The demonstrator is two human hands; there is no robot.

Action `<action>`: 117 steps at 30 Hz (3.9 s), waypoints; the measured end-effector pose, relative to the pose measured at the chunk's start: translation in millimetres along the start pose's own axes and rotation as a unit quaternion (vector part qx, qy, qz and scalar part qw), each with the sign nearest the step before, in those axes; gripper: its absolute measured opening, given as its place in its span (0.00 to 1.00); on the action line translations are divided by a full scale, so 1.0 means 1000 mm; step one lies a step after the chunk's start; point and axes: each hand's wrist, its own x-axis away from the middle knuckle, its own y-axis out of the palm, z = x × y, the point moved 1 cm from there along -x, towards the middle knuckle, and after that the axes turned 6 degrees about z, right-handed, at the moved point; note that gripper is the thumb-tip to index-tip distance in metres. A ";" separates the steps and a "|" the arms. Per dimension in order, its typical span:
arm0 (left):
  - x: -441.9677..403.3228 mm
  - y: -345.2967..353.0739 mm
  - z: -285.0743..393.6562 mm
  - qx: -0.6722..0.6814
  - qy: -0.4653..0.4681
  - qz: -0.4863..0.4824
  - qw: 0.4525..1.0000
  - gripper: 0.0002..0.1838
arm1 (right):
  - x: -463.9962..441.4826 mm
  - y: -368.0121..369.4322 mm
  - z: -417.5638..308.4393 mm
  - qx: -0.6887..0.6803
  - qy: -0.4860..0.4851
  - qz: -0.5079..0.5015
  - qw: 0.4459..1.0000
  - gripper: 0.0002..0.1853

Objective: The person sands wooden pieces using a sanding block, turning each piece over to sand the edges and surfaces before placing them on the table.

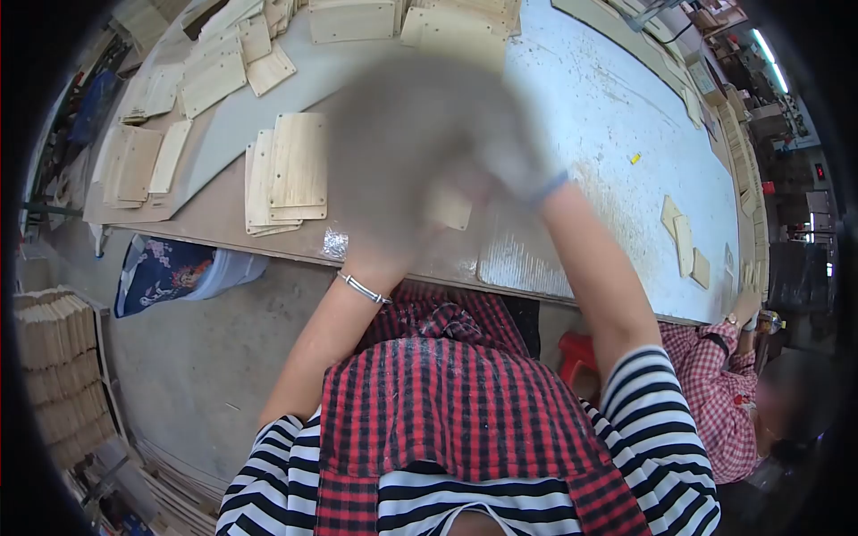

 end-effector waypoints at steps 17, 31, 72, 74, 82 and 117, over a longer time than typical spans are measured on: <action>0.004 0.020 0.028 -0.044 0.052 0.062 0.996 0.22 | 0.025 -0.045 0.040 -0.282 0.359 0.253 0.853 0.16; -0.002 0.006 0.016 -0.167 0.115 0.006 0.979 0.15 | 0.073 -0.034 0.031 -0.207 0.281 0.272 0.897 0.15; 0.011 0.021 -0.018 -0.038 -0.009 0.012 0.999 0.36 | -0.010 0.043 0.021 0.091 0.069 -0.052 0.992 0.30; 0.015 0.020 -0.022 -0.062 0.004 0.026 0.998 0.37 | -0.009 0.042 0.023 0.074 0.079 -0.065 0.992 0.28; 0.014 0.023 -0.021 -0.016 -0.018 -0.005 1.000 0.40 | -0.002 0.051 0.023 0.080 0.079 -0.091 0.990 0.27; -0.012 0.021 0.023 0.158 -0.015 0.019 0.987 0.41 | -0.025 0.002 0.019 0.104 0.202 0.032 0.973 0.19</action>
